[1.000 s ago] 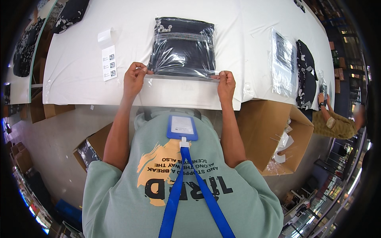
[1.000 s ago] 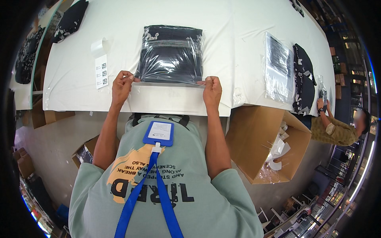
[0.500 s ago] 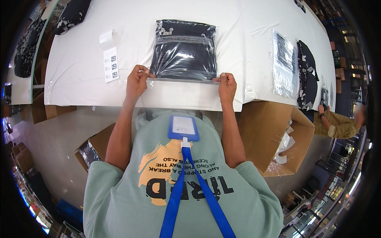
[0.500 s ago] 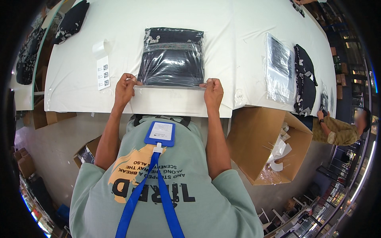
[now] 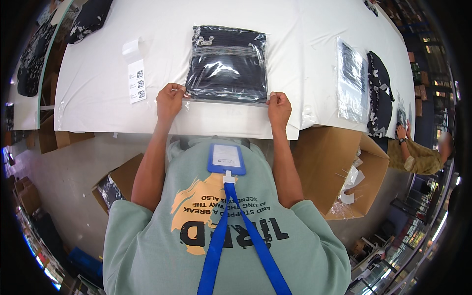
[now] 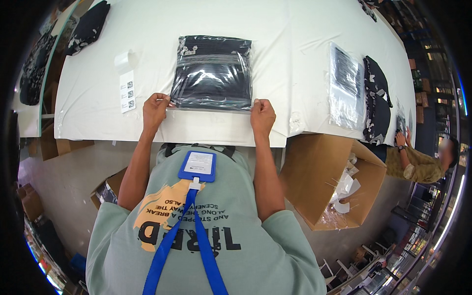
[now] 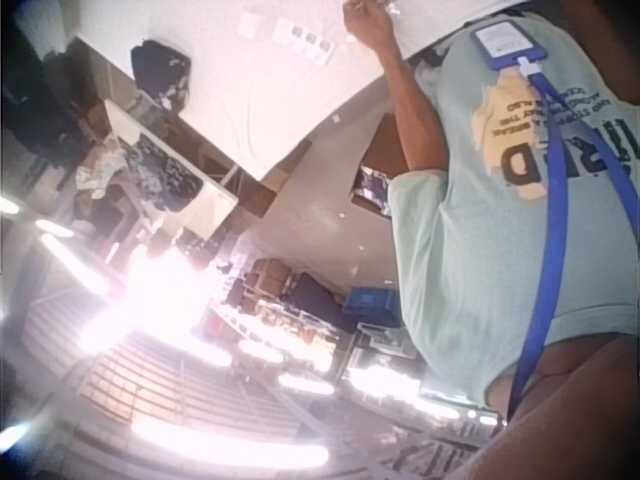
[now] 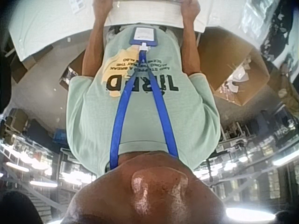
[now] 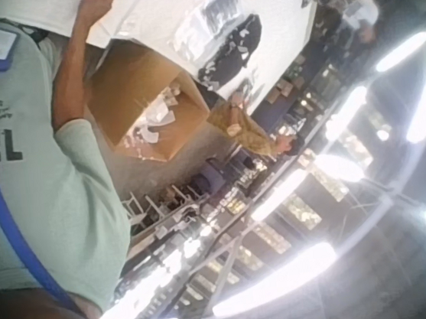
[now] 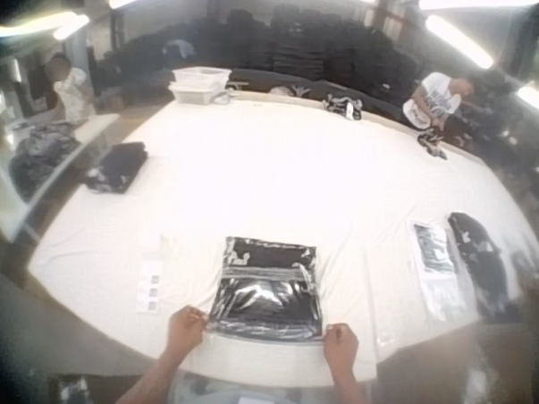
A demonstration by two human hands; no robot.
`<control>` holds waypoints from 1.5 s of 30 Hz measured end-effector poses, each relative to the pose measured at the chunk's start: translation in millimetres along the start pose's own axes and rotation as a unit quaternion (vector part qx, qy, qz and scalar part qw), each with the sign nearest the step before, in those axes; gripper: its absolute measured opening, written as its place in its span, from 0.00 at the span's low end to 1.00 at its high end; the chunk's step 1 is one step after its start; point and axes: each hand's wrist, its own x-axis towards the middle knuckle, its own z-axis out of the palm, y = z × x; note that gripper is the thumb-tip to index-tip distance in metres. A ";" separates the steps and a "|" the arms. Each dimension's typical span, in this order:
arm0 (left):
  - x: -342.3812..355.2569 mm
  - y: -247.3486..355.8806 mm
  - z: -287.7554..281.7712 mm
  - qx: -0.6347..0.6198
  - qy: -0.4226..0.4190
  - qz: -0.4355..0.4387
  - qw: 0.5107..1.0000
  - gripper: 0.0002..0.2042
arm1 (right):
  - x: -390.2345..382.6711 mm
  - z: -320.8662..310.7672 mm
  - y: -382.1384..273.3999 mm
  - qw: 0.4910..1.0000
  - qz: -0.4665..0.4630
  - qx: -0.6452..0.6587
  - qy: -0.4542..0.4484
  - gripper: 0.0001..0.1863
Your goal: The person folds black patterned garments, places them into clear plastic bags, seals the bags, and affixes white labels. The packaged items are then placed into a cardboard box. The process is repeated for several items.
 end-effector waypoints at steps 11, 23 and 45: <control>10.8 6.6 4.8 0.108 0.001 -0.090 0.990 0.10 | 2.4 1.8 6.0 0.989 -0.054 -0.135 0.027 0.12; 2.3 18.9 3.5 0.308 0.055 0.034 0.949 0.07 | 13.8 -4.5 -2.2 0.989 -0.022 -0.120 0.083 0.08; 31.6 16.0 -12.4 0.062 -0.146 -0.112 0.981 0.17 | 24.1 -22.5 -12.4 0.933 0.236 0.112 -0.246 0.15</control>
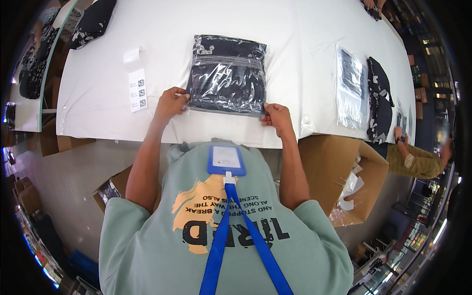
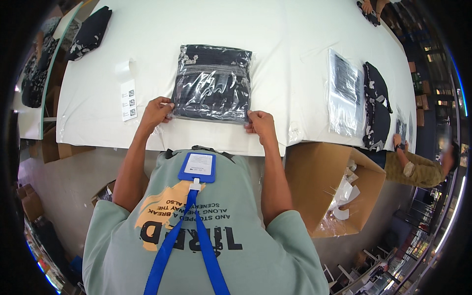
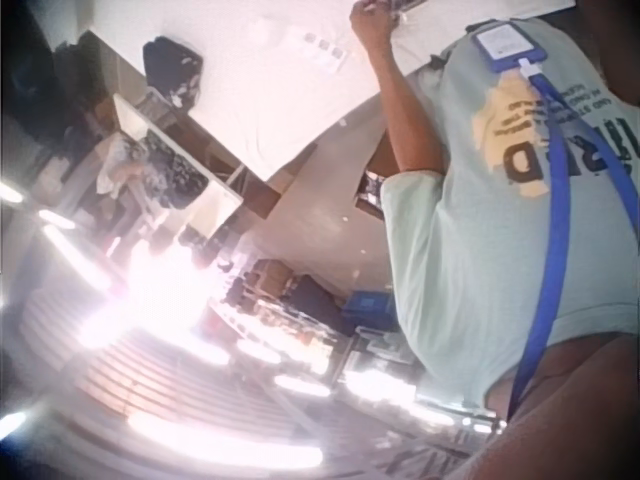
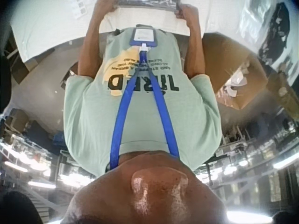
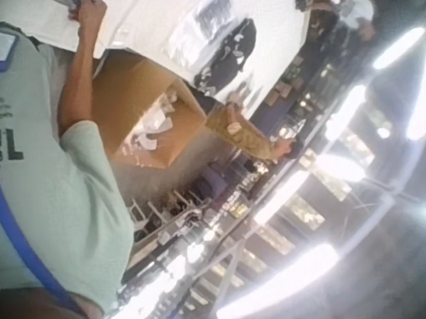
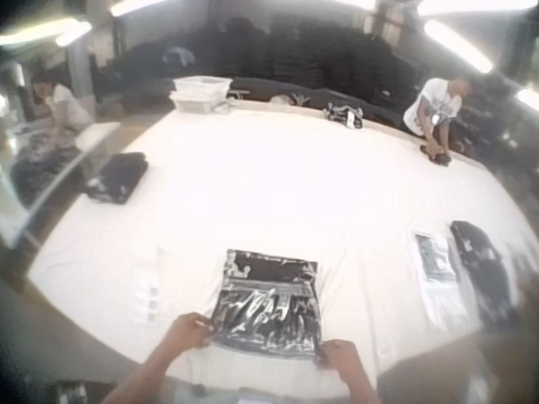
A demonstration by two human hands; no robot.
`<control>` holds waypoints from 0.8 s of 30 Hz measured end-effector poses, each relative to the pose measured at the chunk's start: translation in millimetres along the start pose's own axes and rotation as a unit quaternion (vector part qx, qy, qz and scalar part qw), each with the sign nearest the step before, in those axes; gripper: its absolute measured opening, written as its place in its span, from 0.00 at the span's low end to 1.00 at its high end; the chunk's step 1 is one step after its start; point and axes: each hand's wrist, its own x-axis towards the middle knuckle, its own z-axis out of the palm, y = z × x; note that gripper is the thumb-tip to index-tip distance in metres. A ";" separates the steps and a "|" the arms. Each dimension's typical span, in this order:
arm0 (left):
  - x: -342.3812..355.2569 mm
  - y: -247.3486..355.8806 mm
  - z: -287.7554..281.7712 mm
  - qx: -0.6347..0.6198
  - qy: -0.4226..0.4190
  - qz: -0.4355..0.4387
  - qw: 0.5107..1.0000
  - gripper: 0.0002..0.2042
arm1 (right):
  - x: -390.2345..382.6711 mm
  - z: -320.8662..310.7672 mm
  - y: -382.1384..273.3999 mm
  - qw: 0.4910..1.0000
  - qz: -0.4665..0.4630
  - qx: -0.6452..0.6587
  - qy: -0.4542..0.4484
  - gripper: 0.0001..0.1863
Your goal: The person folds black patterned garments, places them into clear plastic bags, seals the bags, and affixes white labels. The packaged items are then placed into a cardboard box. The process is repeated for several items.
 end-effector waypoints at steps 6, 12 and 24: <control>-25.7 37.3 -14.4 -0.179 -0.083 -0.052 0.979 0.23 | -25.0 -7.8 -15.9 0.988 0.034 0.121 -0.092 0.14; -69.6 109.4 -38.7 -0.443 -0.128 0.130 0.878 0.26 | -66.2 -25.9 -91.5 0.918 -0.095 0.348 -0.166 0.15; -10.7 73.2 32.0 0.272 0.131 0.315 0.900 0.35 | 1.2 95.5 -74.4 0.813 -0.471 -0.322 0.117 0.30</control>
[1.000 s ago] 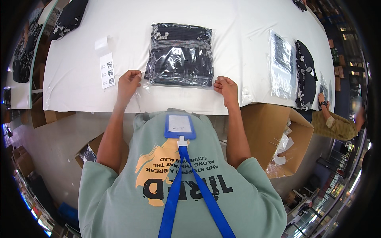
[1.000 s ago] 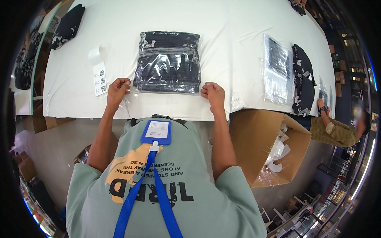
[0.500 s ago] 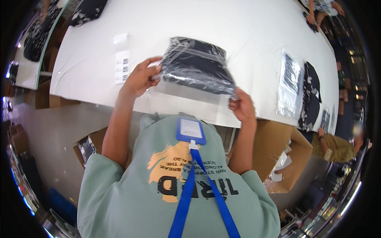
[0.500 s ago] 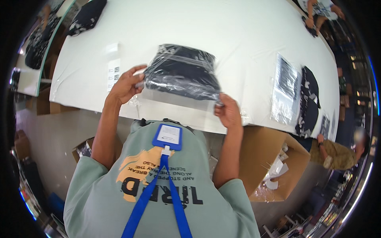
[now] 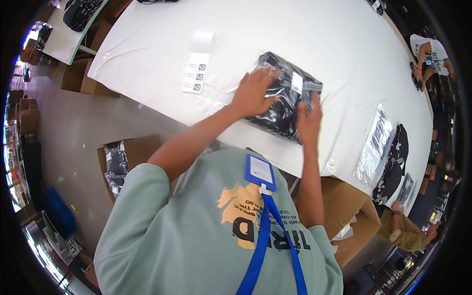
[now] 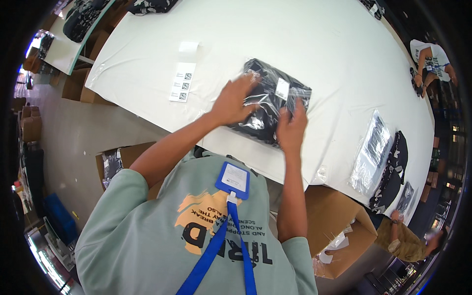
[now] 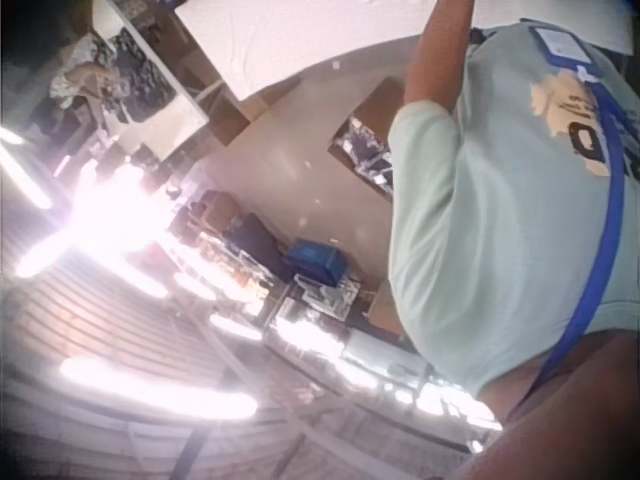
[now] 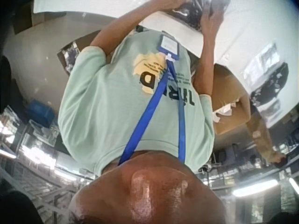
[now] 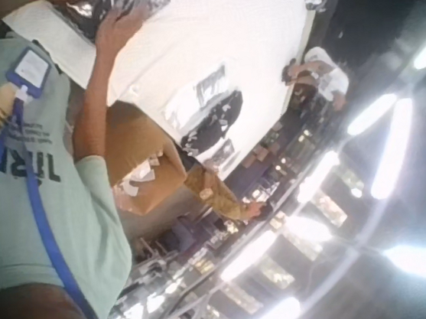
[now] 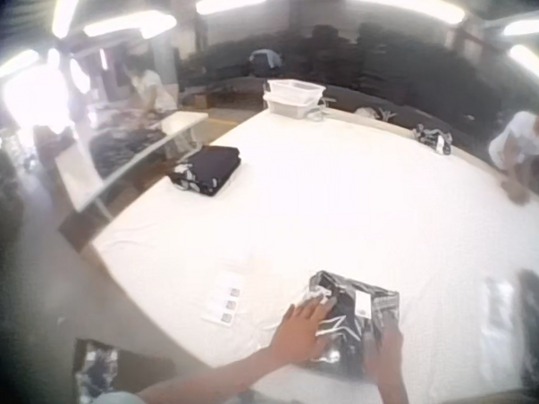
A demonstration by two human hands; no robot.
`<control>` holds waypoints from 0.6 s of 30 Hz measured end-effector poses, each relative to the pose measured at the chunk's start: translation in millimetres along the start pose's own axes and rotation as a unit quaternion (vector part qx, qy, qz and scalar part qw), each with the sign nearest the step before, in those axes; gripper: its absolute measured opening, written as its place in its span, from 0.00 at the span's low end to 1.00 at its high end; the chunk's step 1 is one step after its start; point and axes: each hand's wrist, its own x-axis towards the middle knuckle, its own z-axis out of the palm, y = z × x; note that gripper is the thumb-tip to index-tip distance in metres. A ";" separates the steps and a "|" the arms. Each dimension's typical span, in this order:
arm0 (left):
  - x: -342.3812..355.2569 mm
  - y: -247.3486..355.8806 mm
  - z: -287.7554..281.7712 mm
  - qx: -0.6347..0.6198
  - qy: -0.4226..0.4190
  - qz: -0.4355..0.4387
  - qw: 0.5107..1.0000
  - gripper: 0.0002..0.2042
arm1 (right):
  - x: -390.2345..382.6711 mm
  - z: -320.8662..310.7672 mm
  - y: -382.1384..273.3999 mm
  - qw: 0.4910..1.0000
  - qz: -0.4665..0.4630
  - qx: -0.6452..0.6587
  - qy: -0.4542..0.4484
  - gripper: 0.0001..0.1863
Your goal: The person folds black patterned garments, places them into clear plastic bags, seals the bags, and affixes white labels. The packaged items are then placed into a cardboard box. The process is repeated for several items.
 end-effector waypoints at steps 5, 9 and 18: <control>-27.4 -46.2 12.6 0.037 0.023 0.036 0.998 0.33 | -44.1 45.0 -6.5 0.964 -0.020 -0.258 -0.053 0.33; -18.2 -123.8 -39.3 -0.050 0.308 -0.063 0.948 0.28 | -53.0 27.0 -21.6 0.987 0.019 -0.152 0.046 0.25; 32.4 -250.0 -113.7 -0.085 0.039 -0.241 0.966 0.18 | -39.4 82.3 -131.1 0.997 0.037 0.046 0.059 0.11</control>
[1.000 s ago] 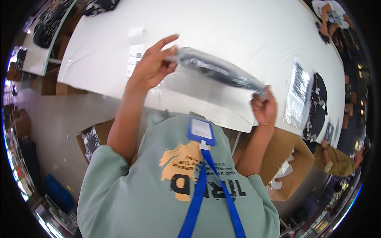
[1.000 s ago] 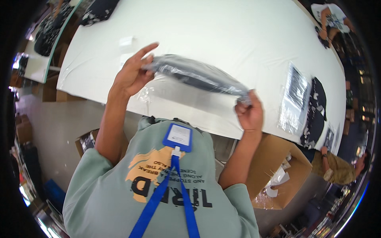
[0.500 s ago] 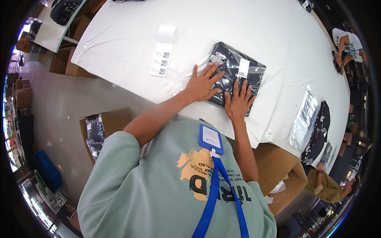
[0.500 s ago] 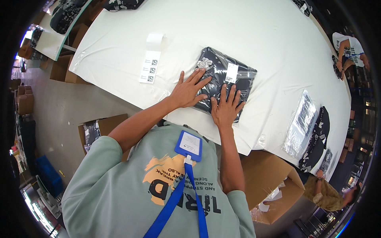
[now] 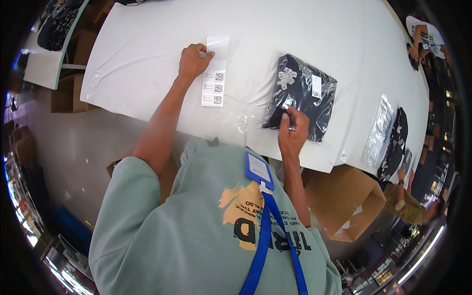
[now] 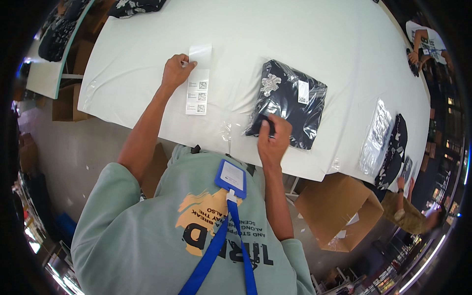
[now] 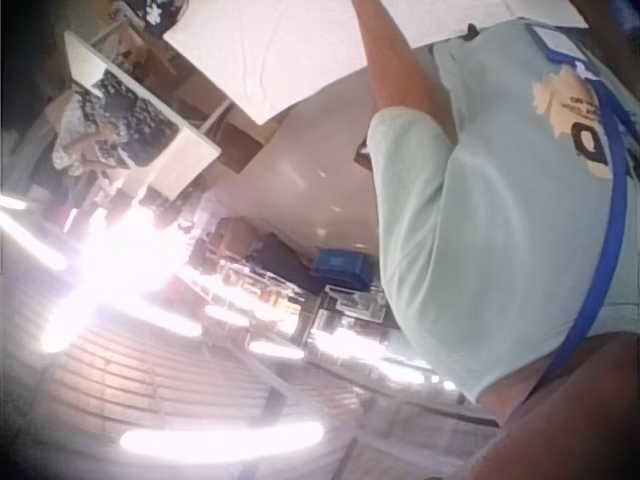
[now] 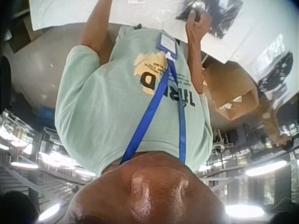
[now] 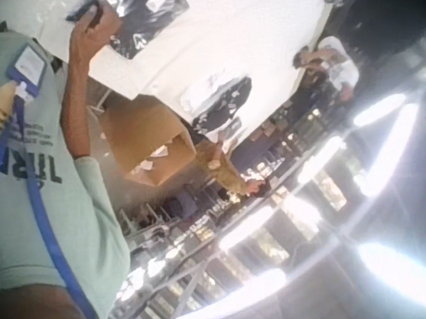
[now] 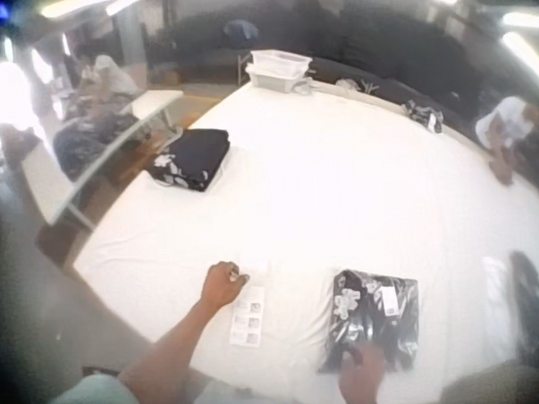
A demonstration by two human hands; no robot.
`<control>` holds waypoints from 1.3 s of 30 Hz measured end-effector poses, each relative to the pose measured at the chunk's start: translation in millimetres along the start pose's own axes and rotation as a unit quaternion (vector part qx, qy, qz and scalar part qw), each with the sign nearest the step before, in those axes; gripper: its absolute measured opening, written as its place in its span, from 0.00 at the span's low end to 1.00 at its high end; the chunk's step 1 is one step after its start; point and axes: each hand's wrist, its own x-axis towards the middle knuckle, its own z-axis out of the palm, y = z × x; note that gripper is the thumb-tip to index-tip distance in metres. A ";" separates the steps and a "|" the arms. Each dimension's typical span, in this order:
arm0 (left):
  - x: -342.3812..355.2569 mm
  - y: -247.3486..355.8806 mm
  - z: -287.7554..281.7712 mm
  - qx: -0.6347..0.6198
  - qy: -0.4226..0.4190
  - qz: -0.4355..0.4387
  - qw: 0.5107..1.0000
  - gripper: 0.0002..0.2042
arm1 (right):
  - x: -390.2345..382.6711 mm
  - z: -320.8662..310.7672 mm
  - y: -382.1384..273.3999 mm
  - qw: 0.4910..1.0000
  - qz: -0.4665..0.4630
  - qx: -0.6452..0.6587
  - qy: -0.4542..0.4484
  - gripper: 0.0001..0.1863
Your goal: The person folds black patterned garments, places them into clear plastic bags, seals the bags, and affixes white labels. The packaged items are then placed into a cardboard box. The process is repeated for several items.
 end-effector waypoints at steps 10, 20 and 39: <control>-17.7 29.1 -21.9 -0.366 -0.202 -0.133 0.899 0.13 | 55.6 118.9 -75.2 0.992 -0.064 0.054 -0.094 0.12; -13.7 29.3 -9.4 -0.461 -0.255 -0.188 0.829 0.19 | 48.7 139.3 -74.5 0.989 0.025 0.089 -0.115 0.13; -14.3 29.6 -13.2 -0.291 -0.309 -0.203 0.882 0.16 | 37.4 144.6 -77.0 0.994 0.002 0.055 -0.093 0.08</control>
